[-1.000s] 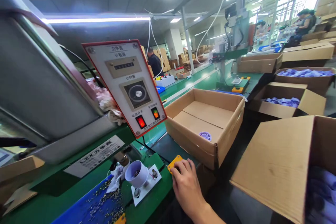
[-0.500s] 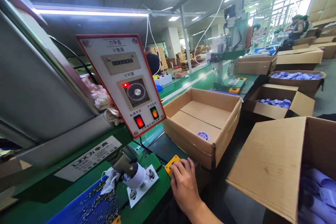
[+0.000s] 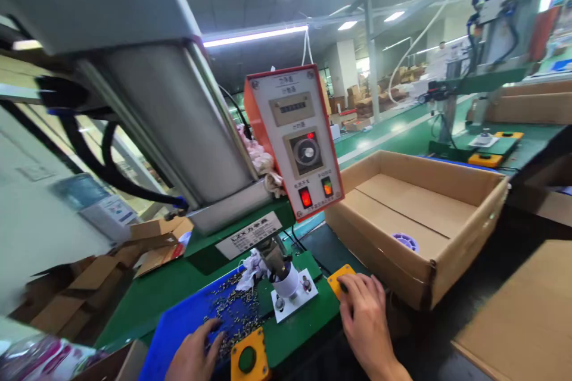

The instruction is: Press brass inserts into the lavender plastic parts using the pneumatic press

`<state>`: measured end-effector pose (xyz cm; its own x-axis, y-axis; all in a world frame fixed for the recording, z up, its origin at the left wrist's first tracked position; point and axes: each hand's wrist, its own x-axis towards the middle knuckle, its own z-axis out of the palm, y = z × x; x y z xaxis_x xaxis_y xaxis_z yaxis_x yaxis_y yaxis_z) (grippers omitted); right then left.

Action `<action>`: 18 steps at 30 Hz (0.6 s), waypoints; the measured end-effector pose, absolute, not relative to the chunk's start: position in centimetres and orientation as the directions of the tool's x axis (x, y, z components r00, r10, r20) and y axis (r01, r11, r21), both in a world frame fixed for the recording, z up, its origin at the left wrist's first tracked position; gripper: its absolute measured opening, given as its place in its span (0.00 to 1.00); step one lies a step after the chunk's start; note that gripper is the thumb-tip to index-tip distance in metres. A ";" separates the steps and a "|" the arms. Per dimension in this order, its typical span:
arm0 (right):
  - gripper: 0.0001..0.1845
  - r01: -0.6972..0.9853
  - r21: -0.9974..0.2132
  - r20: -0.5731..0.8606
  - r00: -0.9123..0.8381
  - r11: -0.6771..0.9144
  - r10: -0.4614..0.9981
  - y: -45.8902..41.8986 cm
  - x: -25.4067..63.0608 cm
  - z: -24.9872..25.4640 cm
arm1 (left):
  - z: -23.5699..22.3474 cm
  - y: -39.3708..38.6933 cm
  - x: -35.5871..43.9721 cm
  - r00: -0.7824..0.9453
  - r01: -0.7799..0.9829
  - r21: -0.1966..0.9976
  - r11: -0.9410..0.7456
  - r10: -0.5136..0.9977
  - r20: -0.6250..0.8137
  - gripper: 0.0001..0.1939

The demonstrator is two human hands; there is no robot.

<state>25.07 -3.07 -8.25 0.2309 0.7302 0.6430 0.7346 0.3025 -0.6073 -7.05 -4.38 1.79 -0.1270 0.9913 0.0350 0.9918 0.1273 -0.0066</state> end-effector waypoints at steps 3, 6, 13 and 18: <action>0.12 0.732 -0.591 0.686 0.235 0.340 0.689 -3.0 25.0 -8.5 | 2.5 -3.3 -7.9 -0.145 0.980 -0.146 0.132 0.986 -0.087 0.22; 0.12 0.727 -0.565 0.725 0.212 0.390 0.656 -2.7 24.7 -8.7 | 1.9 -2.9 -7.3 -0.157 0.979 -0.150 0.135 0.977 -0.146 0.20; 0.14 0.536 -0.710 0.631 0.198 0.456 0.750 -2.2 22.4 -4.9 | 1.6 -2.2 -5.2 -0.057 0.997 0.044 0.067 0.979 -0.198 0.11; 0.35 0.239 -0.817 0.525 -0.070 0.525 0.848 -0.4 19.7 -0.2 | 1.5 -1.6 -5.8 -0.008 0.991 0.130 0.034 0.981 -0.195 0.07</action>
